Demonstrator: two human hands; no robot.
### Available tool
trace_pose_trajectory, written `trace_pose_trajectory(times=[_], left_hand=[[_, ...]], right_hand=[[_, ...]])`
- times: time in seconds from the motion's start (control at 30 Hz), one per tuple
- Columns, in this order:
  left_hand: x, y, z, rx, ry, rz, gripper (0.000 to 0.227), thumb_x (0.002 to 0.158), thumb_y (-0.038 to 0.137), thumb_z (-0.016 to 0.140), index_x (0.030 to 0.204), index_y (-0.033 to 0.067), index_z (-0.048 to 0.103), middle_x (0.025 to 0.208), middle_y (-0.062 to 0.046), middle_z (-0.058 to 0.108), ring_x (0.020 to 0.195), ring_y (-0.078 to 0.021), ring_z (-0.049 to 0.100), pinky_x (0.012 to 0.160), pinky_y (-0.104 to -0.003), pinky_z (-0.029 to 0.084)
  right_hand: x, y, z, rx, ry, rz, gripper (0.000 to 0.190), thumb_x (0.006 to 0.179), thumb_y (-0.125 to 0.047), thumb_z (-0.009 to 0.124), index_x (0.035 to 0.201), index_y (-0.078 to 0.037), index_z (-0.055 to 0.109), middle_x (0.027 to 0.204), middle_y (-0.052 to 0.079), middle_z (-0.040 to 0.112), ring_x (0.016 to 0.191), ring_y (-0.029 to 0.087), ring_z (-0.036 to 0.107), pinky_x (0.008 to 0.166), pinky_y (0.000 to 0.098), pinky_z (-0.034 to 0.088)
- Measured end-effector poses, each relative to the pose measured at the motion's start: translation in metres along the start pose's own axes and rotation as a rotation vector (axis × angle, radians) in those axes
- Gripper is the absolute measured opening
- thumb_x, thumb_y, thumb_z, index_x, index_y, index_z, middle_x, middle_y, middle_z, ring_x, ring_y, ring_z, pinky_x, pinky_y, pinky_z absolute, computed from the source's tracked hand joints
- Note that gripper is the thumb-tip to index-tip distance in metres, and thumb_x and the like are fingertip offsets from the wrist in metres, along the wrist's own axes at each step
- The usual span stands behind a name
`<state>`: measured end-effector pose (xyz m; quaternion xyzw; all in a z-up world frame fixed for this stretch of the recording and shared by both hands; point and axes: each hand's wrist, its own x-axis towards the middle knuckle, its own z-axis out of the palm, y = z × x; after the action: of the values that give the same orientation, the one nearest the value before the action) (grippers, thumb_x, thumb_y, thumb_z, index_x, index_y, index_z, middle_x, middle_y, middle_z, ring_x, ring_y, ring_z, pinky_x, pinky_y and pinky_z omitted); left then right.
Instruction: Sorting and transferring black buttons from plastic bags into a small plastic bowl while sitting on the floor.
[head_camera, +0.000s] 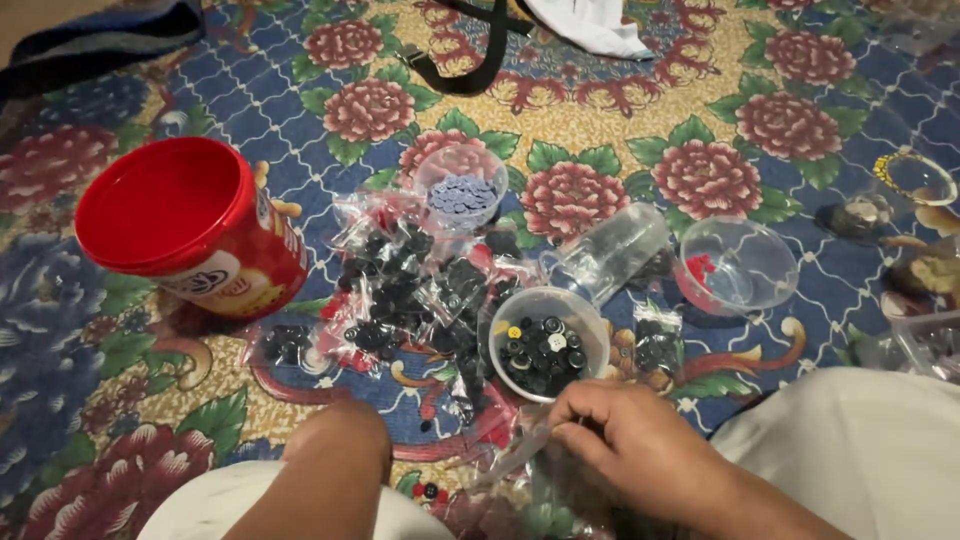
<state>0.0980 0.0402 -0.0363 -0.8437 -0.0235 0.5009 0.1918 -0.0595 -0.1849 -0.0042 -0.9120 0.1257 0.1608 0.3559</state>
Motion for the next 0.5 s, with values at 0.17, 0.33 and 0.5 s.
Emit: trace_pose_trajectory(times=[0.17,0.33,0.5], left_hand=[[0.016,0.004,0.005,-0.123,0.016,-0.091,0.08,0.085,0.024,0.083,0.155,0.0174,0.045,0.162,-0.008,0.044,0.148,-0.0326,0.045,0.114,-0.051,0.045],[0.016,0.005,0.008,0.166,-0.067,0.157,0.057,0.087,0.028,0.078,0.141,0.0147,0.062,0.152,-0.008,0.056,0.139,-0.0307,0.054,0.115,-0.051,0.044],[0.017,0.002,0.027,0.13,-0.009,0.23,0.047,0.087,0.02,0.073,0.132,0.0106,0.066,0.141,-0.009,0.062,0.13,-0.0282,0.061,0.106,-0.044,0.05]], right_hand=[[0.004,-0.006,0.001,-0.003,-0.03,0.086,0.012,0.094,-0.03,0.069,0.087,-0.027,0.077,0.088,-0.011,0.079,0.08,0.006,0.07,0.075,0.0238,0.051],[0.0,0.001,0.001,0.015,0.026,-0.013,0.009,0.094,-0.029,0.07,0.087,-0.025,0.076,0.081,-0.01,0.076,0.068,0.009,0.065,0.068,0.0256,0.048],[-0.008,-0.017,-0.011,0.041,-0.001,0.063,0.014,0.096,-0.029,0.07,0.087,-0.026,0.079,0.077,-0.01,0.076,0.067,0.006,0.065,0.067,0.024,0.049]])
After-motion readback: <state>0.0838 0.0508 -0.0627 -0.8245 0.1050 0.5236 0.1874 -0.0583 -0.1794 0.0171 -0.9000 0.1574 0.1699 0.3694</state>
